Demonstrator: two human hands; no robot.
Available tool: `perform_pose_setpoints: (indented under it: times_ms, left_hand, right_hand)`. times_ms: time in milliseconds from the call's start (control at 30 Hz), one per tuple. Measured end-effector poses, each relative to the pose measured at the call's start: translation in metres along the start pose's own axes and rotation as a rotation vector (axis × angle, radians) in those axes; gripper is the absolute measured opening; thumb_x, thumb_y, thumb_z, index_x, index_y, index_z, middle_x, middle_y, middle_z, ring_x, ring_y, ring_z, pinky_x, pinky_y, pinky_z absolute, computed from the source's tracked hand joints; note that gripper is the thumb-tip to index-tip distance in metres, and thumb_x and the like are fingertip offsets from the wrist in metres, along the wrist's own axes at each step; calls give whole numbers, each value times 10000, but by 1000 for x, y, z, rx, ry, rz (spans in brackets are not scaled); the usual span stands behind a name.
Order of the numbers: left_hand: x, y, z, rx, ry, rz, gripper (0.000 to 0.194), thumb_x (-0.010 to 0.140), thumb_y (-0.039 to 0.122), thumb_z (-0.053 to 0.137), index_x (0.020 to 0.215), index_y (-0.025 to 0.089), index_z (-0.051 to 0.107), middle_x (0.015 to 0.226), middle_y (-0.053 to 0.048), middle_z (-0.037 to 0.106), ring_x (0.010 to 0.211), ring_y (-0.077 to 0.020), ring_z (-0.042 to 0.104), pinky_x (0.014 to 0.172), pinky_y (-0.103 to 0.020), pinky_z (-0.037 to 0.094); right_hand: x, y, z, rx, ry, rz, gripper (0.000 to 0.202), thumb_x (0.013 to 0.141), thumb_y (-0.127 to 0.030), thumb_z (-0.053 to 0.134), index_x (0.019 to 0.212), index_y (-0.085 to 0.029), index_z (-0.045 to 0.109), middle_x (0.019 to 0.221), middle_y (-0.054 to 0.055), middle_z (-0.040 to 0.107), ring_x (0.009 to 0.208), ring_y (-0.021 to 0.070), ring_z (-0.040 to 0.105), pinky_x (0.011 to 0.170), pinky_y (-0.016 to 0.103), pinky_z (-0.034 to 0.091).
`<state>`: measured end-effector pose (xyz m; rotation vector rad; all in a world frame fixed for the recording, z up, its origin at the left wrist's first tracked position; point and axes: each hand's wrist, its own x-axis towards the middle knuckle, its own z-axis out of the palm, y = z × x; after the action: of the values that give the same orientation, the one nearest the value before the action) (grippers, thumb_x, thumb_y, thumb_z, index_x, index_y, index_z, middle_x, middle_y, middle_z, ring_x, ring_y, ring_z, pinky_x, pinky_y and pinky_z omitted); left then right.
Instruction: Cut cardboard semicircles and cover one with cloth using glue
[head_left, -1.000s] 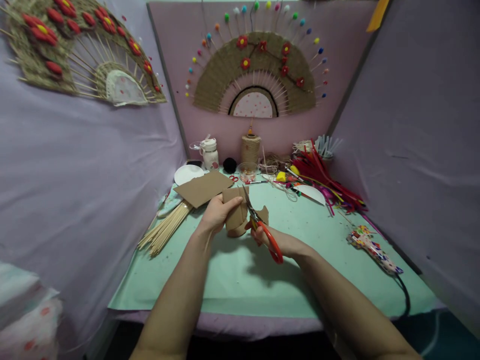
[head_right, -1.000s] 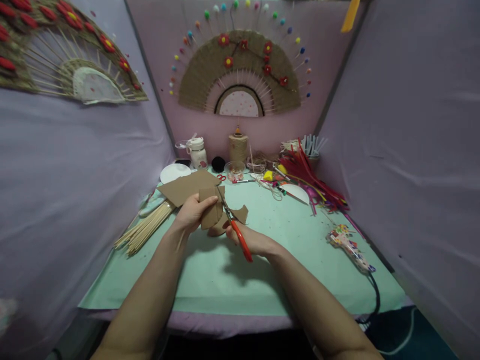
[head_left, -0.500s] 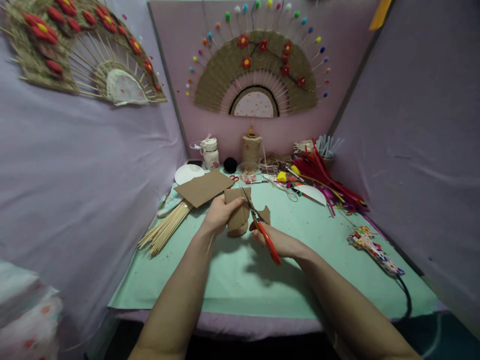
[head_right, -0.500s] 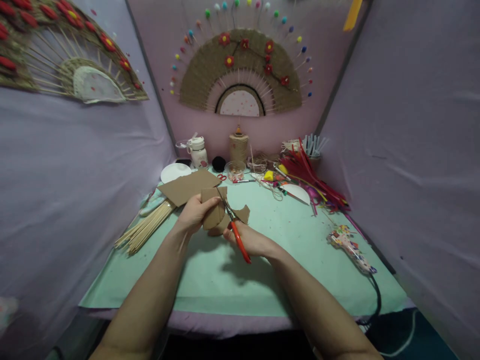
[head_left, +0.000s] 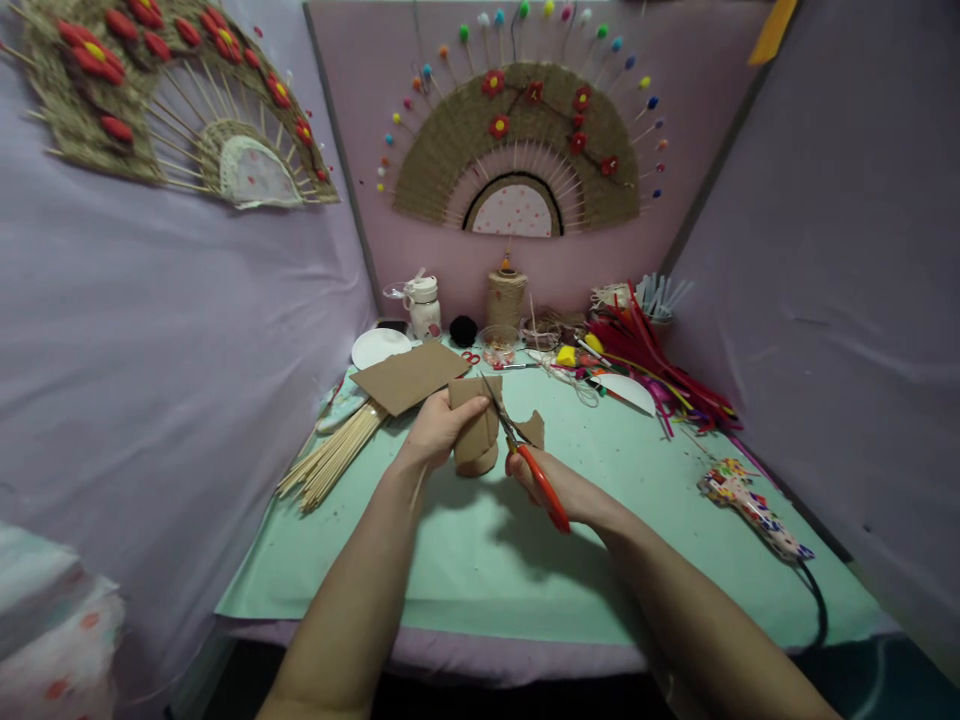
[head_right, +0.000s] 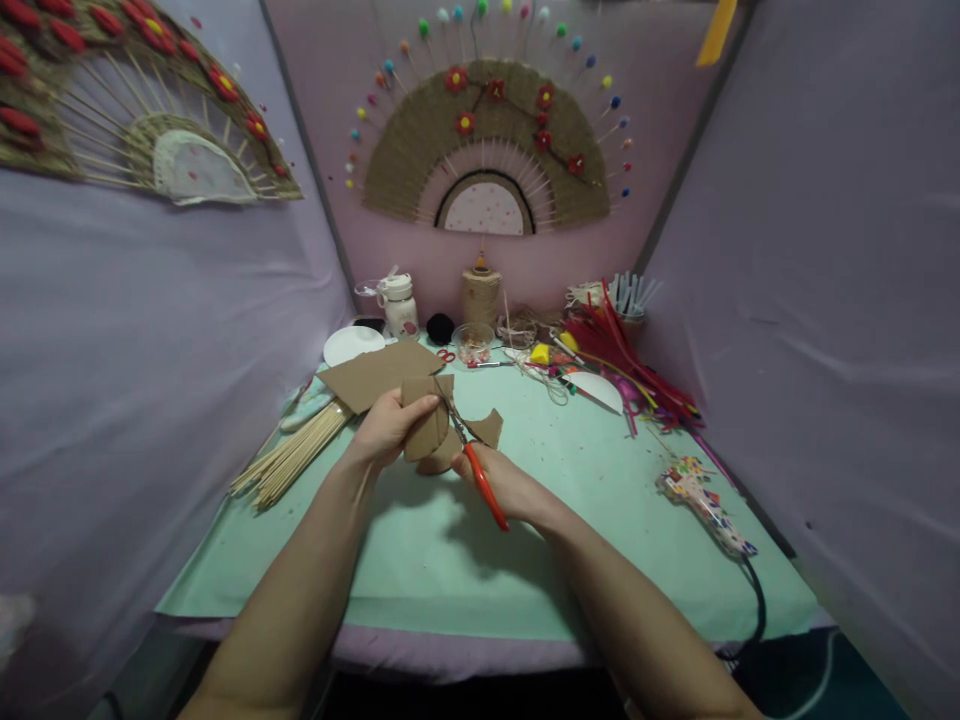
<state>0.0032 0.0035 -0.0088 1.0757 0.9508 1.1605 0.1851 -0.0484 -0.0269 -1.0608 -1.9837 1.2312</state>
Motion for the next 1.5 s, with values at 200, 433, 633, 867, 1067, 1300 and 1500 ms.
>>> perform_pose_setpoints:
  times_ms: [200,433,633,867,1067,1300,1500]
  left_hand:
    - [0,3,-4,4,-22,-8,389,589,418,815,816,138,668,770,-30,694,676,-160,613,668,-288,478]
    - [-1,6,-7,-31,-39,-24,403,587,422,821,830,139,669,766,-24,691,682,-154,608,708,-299,475]
    - [1,3,-9,-34,-40,-5,396,600,414,816,853,137,691,818,-44,715,733,-166,628,736,-298,477]
    - [-2,2,-6,118,-169,-78,373,609,389,810,839,118,695,799,-62,719,713,-188,636,701,-308,482]
    - [-2,0,-8,120,-200,-71,346,638,383,790,858,129,707,824,-62,722,736,-193,642,711,-307,481]
    - [-1,2,-9,40,-210,-94,348,616,379,804,827,127,694,777,-52,709,702,-178,635,692,-296,479]
    - [-1,2,-7,11,-120,-73,366,607,404,807,815,134,674,752,-39,701,680,-168,630,689,-297,478]
  right_hand:
    - [0,7,5,28,44,76,530,881,-690,337,689,-207,443,519,-54,362,475,105,325,449,238,288]
    - [8,8,5,14,118,153,423,880,-550,426,629,-213,376,541,-52,367,494,94,314,455,226,260]
    - [4,8,-1,-31,14,62,488,867,-666,377,701,-209,402,606,-42,393,538,105,333,475,236,320]
    - [3,12,-7,-56,-155,-107,643,812,-818,172,701,-219,377,653,-9,422,571,135,393,532,301,433]
    - [0,7,-9,-55,-157,-96,575,850,-763,267,747,-218,416,627,-18,449,545,126,391,477,267,386]
    - [-1,3,-8,-31,-54,50,464,881,-628,411,663,-221,373,541,-57,371,501,101,322,448,237,302]
    - [4,0,2,11,111,173,447,873,-596,415,636,-226,333,512,-61,347,480,96,303,442,230,254]
